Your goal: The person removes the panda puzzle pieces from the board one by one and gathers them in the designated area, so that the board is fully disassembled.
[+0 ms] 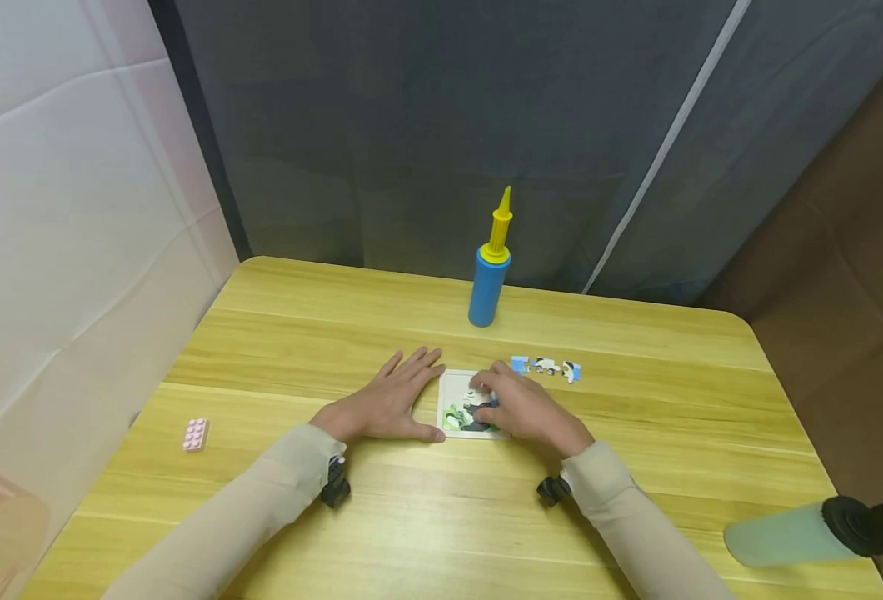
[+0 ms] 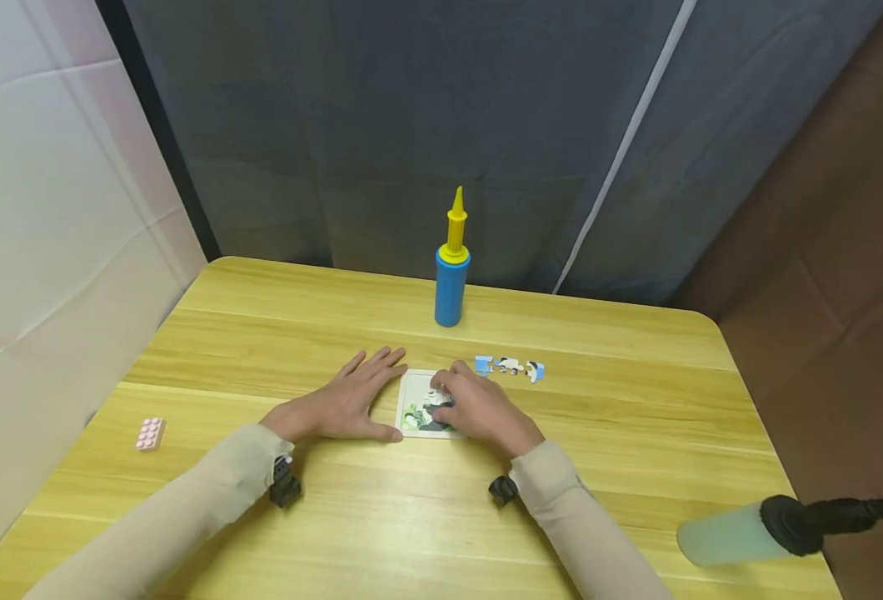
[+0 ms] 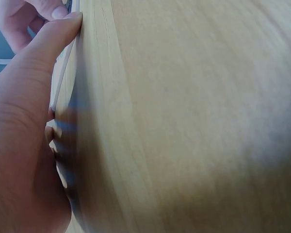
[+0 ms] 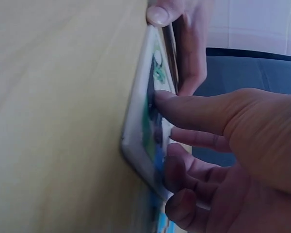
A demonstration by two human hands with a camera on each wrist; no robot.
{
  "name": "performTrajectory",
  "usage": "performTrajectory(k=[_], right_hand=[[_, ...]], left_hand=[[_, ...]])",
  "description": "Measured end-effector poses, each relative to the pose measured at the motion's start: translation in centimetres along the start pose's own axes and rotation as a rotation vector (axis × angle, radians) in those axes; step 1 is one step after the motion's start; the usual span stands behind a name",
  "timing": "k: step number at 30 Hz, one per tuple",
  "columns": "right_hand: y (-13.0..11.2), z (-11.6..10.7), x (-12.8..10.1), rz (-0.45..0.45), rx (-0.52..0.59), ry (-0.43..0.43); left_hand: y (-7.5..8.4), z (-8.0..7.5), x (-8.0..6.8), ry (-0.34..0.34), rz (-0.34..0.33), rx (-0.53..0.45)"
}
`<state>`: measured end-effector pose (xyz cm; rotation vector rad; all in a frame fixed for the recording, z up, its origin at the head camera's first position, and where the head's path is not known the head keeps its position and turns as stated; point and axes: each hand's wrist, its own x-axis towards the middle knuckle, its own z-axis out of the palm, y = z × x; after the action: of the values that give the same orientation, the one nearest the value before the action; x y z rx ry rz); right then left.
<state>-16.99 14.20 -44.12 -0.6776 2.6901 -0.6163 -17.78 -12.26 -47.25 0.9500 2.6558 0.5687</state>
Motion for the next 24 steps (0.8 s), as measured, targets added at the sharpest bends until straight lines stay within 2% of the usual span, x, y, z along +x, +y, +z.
performTrajectory(k=[13,24], right_hand=[[-0.4,-1.4,1.8,0.022,0.016,-0.141],[-0.2,-1.1,1.6,0.02,0.033,-0.117]], left_hand=[[0.0,-0.1,0.0,-0.008,-0.004,-0.009],[-0.1,0.0,0.0,-0.003,0.001,-0.004]])
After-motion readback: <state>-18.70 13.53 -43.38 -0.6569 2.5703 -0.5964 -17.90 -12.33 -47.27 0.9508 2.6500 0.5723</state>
